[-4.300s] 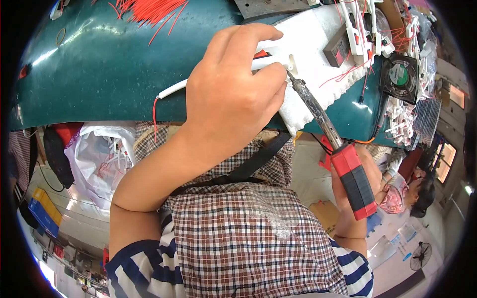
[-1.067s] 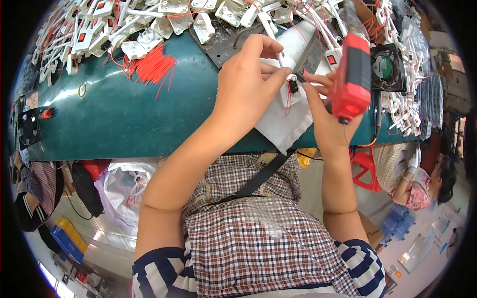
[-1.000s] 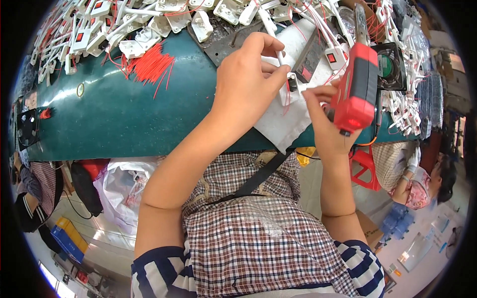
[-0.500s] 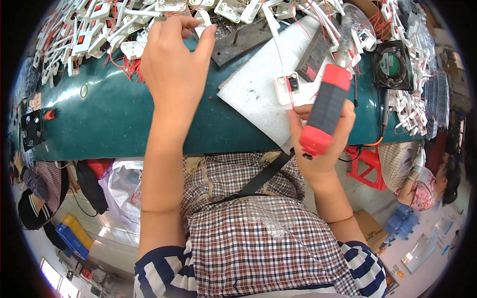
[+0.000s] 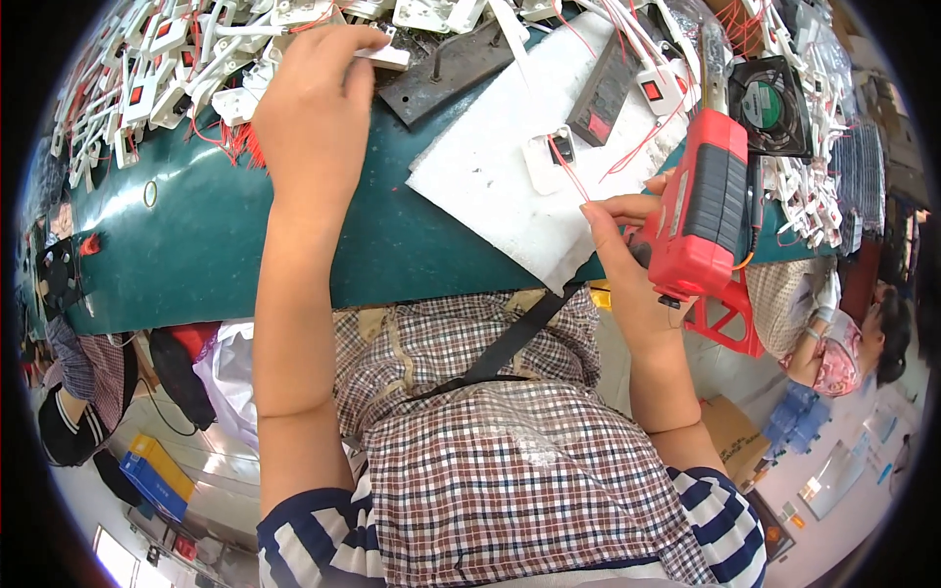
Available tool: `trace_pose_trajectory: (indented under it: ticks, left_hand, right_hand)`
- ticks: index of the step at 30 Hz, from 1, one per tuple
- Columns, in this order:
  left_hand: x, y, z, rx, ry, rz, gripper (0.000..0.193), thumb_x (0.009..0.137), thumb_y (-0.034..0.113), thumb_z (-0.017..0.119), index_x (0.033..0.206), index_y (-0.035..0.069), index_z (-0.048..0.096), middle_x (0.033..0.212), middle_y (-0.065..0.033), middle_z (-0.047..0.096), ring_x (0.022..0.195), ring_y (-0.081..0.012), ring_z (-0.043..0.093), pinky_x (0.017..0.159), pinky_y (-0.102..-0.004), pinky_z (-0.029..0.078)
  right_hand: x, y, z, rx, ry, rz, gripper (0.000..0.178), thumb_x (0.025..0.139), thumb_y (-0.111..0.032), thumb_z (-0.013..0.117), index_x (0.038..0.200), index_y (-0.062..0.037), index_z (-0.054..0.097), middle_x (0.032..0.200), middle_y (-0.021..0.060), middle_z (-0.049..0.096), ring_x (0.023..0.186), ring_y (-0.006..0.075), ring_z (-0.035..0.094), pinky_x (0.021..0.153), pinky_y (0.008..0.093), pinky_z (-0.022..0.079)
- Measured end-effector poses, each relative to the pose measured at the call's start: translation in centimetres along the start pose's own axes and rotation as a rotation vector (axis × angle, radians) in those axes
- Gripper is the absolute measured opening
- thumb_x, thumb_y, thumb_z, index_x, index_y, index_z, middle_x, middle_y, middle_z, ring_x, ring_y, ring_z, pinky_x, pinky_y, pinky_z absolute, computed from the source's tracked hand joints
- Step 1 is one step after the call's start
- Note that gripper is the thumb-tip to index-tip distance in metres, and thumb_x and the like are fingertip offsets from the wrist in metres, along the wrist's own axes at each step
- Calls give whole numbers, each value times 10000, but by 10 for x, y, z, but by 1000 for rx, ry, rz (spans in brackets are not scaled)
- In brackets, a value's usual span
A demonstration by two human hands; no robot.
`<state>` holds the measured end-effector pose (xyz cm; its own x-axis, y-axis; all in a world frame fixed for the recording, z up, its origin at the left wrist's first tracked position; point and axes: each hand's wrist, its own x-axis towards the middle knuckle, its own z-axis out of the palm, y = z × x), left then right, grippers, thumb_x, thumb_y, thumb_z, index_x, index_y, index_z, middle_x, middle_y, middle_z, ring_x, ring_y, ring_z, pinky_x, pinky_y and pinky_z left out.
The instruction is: The person solders red wires to small electronic components, including electronic switches and circuit board sheets, using a soldering iron gun.
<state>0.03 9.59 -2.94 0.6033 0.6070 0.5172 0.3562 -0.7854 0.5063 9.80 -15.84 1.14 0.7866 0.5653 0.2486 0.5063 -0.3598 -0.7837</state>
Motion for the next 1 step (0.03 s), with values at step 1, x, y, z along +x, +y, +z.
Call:
trace_pose_trajectory:
  ticks: [1]
  left_hand:
    - [0,-2,-3,-41,15,-44,211,837,134,701,1042,182,703,1105,-27,665,952,-237,659,777,-339,523]
  right_hand:
    - [-1,-2,-1,-19,-40,42,627,766,10,790,1233,41,373,812,47,703,866,162,671,789,239,506]
